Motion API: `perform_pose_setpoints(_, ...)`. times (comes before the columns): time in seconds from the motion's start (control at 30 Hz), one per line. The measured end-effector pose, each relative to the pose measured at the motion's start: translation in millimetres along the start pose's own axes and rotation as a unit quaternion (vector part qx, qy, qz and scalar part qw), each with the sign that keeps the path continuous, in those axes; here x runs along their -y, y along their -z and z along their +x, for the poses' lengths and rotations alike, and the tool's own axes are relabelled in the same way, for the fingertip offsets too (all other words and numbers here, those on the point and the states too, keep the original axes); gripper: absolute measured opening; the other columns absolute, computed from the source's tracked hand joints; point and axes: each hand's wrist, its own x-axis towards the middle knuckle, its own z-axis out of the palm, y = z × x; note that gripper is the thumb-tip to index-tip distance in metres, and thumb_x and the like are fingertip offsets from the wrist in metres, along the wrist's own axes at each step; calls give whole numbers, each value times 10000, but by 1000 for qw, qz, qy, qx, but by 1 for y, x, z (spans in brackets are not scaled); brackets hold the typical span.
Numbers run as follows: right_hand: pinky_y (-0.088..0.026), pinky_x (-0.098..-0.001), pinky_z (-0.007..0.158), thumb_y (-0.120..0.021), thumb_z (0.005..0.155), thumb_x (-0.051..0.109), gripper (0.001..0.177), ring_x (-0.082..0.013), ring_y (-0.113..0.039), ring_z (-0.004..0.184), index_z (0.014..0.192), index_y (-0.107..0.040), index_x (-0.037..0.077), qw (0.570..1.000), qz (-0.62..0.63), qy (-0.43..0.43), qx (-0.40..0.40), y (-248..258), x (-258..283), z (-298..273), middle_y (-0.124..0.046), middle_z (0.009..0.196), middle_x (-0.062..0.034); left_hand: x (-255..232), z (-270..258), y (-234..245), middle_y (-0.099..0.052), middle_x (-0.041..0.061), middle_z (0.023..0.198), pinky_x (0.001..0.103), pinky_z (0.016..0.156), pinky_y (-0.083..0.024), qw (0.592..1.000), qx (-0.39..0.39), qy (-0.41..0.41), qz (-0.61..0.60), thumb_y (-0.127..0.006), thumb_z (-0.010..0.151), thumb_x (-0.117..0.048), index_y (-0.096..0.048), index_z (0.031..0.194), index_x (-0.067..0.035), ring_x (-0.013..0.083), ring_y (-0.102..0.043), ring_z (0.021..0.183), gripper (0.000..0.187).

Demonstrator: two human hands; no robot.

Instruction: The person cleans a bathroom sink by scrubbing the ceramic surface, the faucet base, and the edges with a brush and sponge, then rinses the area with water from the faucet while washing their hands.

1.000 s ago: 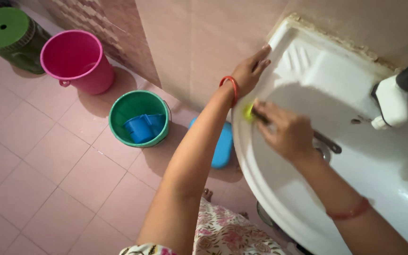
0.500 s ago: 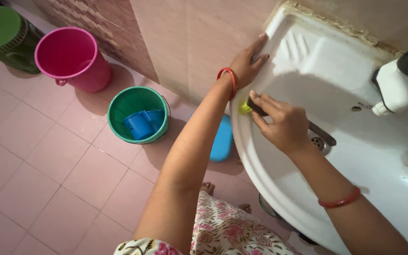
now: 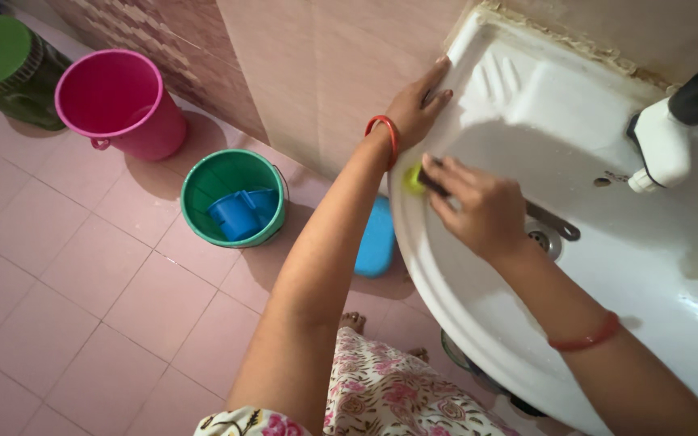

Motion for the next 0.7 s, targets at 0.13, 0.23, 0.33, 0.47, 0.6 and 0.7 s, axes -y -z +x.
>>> perform_pose_setpoints(0.13, -595, -387, 718, -804, 774, 196, 438, -289, -742, 831, 1200, -748, 109, 997, 36, 64, 33, 22, 16, -50, -737, 1121, -161, -2, 0, 2, -471, 163, 1588, 364, 1180, -414, 1000, 4, 27, -12, -591, 1034, -231, -440, 1535, -80, 316, -494, 1448, 545)
perform_pose_setpoints(0.23, -589, -397, 693, -808, 784, 188, 446, -300, -737, 801, 1215, -754, 85, 998, 10, 53, 32, 16, 14, -44, -740, 1111, -182, 0, -4, -1, -464, 163, 1593, 365, 1185, -410, 1000, 4, 22, -6, -586, 1042, -233, -442, 1535, -78, 313, -493, 1451, 536)
perform_pose_setpoints(0.33, -588, -399, 700, -801, 838, 161, 408, -316, -738, 827, 1237, -758, 87, 1000, -2, 17, -21, -2, 1, -8, -759, 1132, -163, 6, 3, -2, -481, 159, 1593, 359, 1186, -430, 1000, 6, 13, 0, -589, 1050, -236, -446, 1536, -78, 303, -511, 1453, 531)
perform_pose_setpoints(0.47, -582, -402, 658, -808, 833, 182, 392, -320, -731, 793, 1216, -765, 114, 1000, 0, 29, -7, 2, -5, -13, -747, 1133, -195, 11, 3, -3, -496, 149, 1577, 359, 1174, -445, 1000, 6, 28, -5, -583, 1048, -236, -447, 1539, -78, 291, -531, 1438, 533)
perform_pose_setpoints(0.6, -610, -384, 746, -781, 838, 225, 399, -292, -740, 883, 1217, -718, 116, 995, 58, 81, 25, 17, 4, -47, -719, 1152, -165, 19, 7, -11, -422, 175, 1603, 380, 1184, -430, 998, -2, -21, -64, -587, 1043, -194, -403, 1541, -38, 334, -441, 1477, 554)
perform_pose_setpoints(0.7, -590, -404, 697, -790, 828, 170, 402, -300, -727, 822, 1221, -745, 98, 998, 14, 46, 34, 15, 14, -41, -743, 1140, -148, 17, 7, -11, -500, 152, 1573, 377, 1178, -443, 997, -17, -15, 68, -571, 1052, -204, -439, 1545, -72, 336, -520, 1432, 527)
